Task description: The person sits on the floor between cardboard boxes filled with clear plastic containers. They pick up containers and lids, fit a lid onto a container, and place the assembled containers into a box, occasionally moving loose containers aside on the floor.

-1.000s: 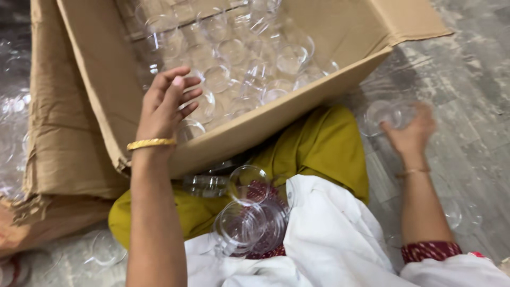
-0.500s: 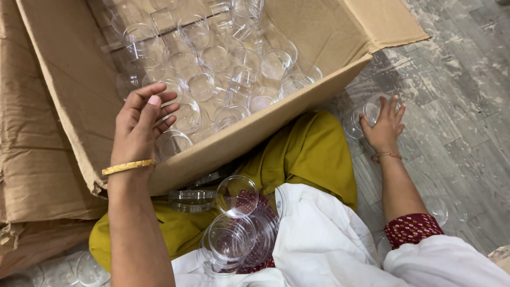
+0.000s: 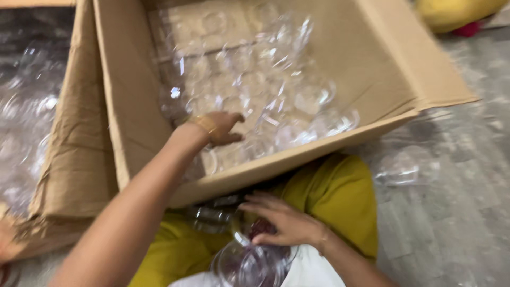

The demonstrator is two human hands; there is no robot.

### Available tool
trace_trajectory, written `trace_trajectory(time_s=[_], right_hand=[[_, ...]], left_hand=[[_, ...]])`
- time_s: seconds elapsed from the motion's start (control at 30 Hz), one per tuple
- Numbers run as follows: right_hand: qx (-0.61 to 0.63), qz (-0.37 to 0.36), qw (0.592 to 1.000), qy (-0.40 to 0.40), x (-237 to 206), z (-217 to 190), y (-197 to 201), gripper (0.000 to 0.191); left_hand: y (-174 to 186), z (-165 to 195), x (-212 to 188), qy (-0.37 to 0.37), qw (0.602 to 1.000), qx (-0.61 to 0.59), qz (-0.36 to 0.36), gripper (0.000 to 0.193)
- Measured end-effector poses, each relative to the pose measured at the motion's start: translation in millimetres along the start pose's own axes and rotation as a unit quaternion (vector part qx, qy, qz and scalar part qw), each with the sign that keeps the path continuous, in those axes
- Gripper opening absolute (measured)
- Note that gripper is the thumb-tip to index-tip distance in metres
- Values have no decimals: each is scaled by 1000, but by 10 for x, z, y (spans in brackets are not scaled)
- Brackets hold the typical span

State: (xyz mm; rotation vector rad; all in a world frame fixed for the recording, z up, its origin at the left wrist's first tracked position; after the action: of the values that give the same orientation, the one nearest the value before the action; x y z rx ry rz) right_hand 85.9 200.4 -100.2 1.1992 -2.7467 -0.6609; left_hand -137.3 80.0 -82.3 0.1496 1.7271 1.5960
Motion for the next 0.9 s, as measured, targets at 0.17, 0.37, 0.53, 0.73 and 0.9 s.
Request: trace_trajectory(time_s=[0.17,0.37,0.53,0.73,0.9], right_hand=[[-46,-61,997,31,198,27,-328,76],[36,-54,996,61,236,229,-301,47],[147,-52,986,59,276,308,-253,34],[169,-35,984,49,295,333,-128,29],[238,72,966,-68,67,368,210,35]], left_hand=[[-662,-228,696,-9,965,178,-192,75],[-1183,139,722,-5,995,12,-100,120],[-1210,140,521,90,994,-36,-52,108],[-1299,134,469,36,969,-12,-243,149],[-749,49,336,18,962,71,-264,103]])
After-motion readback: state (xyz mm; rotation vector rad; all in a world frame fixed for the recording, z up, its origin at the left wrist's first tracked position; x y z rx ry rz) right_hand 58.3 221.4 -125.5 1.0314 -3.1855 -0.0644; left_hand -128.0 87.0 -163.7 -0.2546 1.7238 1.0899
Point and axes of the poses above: each hand's wrist, its own x-axis towards the middle knuckle, its own y-axis out of the back of the hand, z = x × y, the point moved 8 cm from there along x, towards the middle knuckle, and after that the axes turned 14 degrees about x, right-handed, at the moved point
